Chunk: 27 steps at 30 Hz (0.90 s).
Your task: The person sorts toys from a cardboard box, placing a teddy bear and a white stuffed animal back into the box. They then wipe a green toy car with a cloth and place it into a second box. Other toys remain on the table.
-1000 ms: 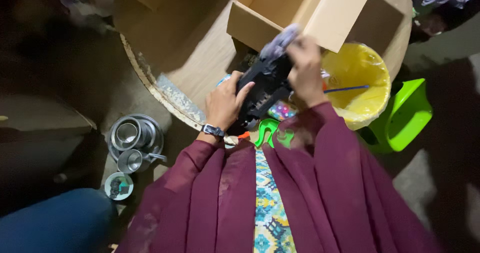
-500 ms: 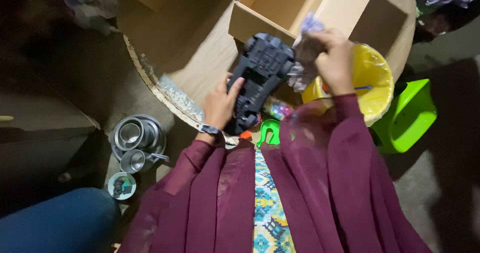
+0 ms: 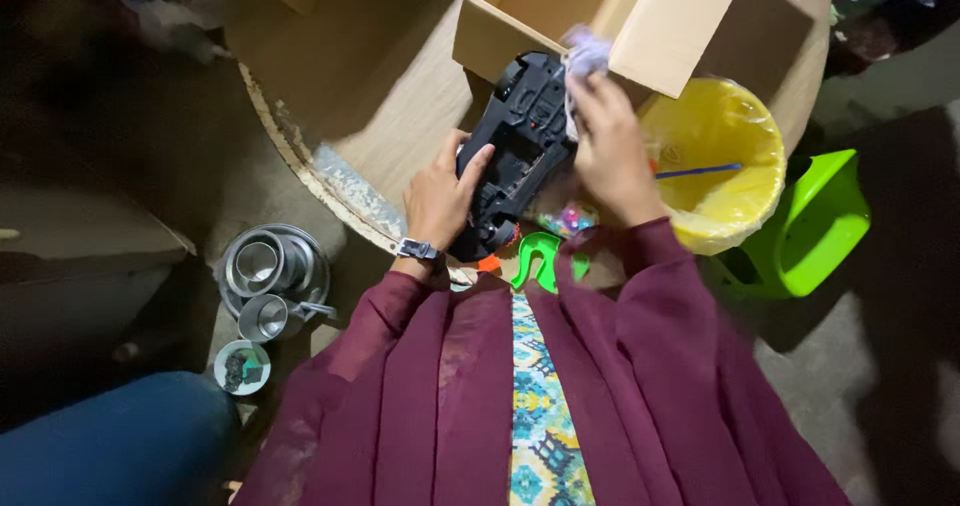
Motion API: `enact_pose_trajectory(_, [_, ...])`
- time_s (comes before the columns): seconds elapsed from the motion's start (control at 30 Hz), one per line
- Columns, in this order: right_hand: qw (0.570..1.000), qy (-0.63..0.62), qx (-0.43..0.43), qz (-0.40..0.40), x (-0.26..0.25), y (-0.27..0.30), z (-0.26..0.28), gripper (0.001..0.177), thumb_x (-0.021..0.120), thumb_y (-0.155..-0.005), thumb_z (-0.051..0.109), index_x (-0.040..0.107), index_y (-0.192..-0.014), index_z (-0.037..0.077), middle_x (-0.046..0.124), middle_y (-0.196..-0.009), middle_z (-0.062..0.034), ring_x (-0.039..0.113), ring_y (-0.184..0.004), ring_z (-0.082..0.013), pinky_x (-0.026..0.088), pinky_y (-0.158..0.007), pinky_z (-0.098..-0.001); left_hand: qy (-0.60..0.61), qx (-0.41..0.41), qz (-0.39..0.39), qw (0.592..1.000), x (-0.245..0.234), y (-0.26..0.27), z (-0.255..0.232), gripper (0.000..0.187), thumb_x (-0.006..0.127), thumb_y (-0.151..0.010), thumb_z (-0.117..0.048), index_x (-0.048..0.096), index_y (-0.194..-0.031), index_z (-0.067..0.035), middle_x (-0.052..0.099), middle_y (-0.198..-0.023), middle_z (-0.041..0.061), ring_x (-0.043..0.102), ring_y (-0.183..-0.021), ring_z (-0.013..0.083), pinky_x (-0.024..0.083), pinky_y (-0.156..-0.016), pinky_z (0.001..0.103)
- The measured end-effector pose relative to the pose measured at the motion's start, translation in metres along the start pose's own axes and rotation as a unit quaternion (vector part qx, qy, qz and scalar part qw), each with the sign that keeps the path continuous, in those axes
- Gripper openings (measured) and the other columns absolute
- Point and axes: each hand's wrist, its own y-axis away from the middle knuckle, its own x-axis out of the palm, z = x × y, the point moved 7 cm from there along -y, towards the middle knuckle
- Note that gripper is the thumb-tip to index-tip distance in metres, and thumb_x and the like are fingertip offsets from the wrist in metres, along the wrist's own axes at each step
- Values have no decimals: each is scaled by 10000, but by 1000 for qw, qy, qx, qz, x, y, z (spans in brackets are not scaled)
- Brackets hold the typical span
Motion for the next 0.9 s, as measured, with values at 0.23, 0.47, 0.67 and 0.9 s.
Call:
enact_pose_trajectory(0.23, [999, 19, -29, 24, 14, 18, 1, 467, 635, -665, -172, 703, -1102, -22, 683, -1277, -215, 637, -1248, -383, 497, -1101, -429, -15, -6, 12, 1000, 5, 4, -1, 439, 544, -982, -576, 634, -1188, -199, 760, -893, 156, 719, -822, 402, 504, -668, 526])
enact_pose_trajectory(0.47, [972, -215, -21, 92, -2, 19, 39, 318, 719, -718, -102, 721, -1021, -6, 710, -1138, -162, 679, -1102, -332, 525, -1002, -400, -19, -46, -9, 999, 3, -5, 11, 488, 521, -975, -591, 629, -1256, -208, 748, -907, 188, 714, -818, 424, 511, -677, 537])
enact_pose_trajectory(0.67, [982, -155, 60, -86, -17, 21, 20, 472, 455, -722, -135, 696, -1122, -68, 661, -1150, -215, 654, -1115, -352, 528, -1027, -425, 7, -38, -31, 999, 8, -10, 17, 511, 509, -982, -599, 620, -1255, -181, 755, -907, 190, 718, -831, 423, 509, -684, 536])
enact_pose_trajectory(0.9, [991, -70, -114, 14, 28, 54, 84, 191, 607, -837, -20, 719, -991, -42, 702, -1116, -188, 702, -1104, -353, 577, -958, -410, -11, -91, -3, 996, 13, -14, 34, 513, 471, -976, -620, 606, -1243, -204, 756, -844, 177, 721, -805, 415, 506, -679, 542])
